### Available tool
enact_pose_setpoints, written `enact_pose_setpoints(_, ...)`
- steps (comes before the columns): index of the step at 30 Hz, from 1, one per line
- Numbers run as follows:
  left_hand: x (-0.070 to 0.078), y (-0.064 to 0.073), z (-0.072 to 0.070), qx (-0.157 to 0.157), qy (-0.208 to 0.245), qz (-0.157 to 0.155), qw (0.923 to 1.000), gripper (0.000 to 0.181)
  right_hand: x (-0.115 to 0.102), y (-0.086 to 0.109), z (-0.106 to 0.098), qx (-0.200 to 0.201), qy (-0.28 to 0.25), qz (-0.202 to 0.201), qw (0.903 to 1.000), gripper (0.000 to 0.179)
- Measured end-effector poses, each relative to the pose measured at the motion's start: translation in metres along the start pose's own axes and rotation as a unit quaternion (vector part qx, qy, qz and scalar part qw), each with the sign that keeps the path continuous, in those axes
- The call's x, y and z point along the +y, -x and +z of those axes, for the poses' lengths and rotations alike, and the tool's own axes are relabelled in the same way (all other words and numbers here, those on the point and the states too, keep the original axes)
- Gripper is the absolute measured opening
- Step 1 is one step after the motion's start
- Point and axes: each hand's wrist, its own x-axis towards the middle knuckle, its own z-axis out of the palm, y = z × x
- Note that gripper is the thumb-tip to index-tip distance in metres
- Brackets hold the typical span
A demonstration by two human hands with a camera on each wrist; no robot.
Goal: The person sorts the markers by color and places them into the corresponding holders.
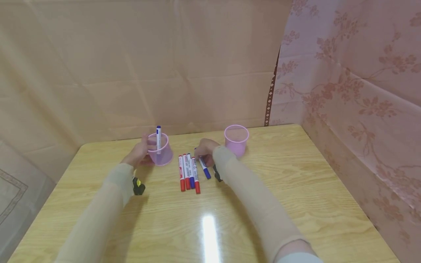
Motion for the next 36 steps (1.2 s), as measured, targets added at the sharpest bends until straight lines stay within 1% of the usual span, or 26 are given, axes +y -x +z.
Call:
enact_pose_setpoints(3, 0.001, 0.000, 0.000, 0.000, -0.003, -0.002, 1.0000, 0.085, 0.001, -0.001, -0.001, -0.001, -0.009, -0.006, 0.9999, 0.015)
enact_pose_setpoints(10, 0.001, 0.000, 0.000, 0.000, -0.003, -0.002, 1.0000, 0.085, 0.005, -0.003, -0.003, -0.016, -0.028, -0.005, 0.9995, 0.020)
enact_pose_setpoints(17, 0.001, 0.001, 0.001, -0.001, -0.008, -0.002, 1.0000, 0.086, 0.002, 0.000, -0.006, -0.040, 0.013, -0.011, 0.9991, 0.014)
enact_pose_setpoints(22, 0.001, 0.004, -0.001, -0.002, -0.010, 0.000, 0.9999, 0.087, -0.001, 0.004, -0.007, -0.047, 0.024, -0.012, 0.9985, 0.014)
enact_pose_setpoints(25, 0.000, 0.005, -0.004, -0.002, -0.014, 0.003, 0.9999, 0.085, -0.005, 0.005, -0.007, -0.053, 0.027, -0.015, 0.9981, 0.016)
enact_pose_setpoints(30, -0.004, 0.007, -0.011, 0.000, -0.016, -0.001, 0.9999, 0.087, -0.016, 0.005, -0.009, -0.064, -0.001, -0.019, 0.9978, 0.027)
enact_pose_setpoints(32, -0.004, 0.008, -0.010, -0.001, -0.014, 0.000, 0.9999, 0.088, -0.019, 0.007, -0.012, -0.064, -0.013, -0.019, 0.9977, 0.030)
enact_pose_setpoints(36, 0.000, 0.006, -0.002, -0.004, -0.011, 0.006, 0.9999, 0.088, -0.021, 0.013, -0.018, -0.063, -0.025, -0.020, 0.9975, 0.029)
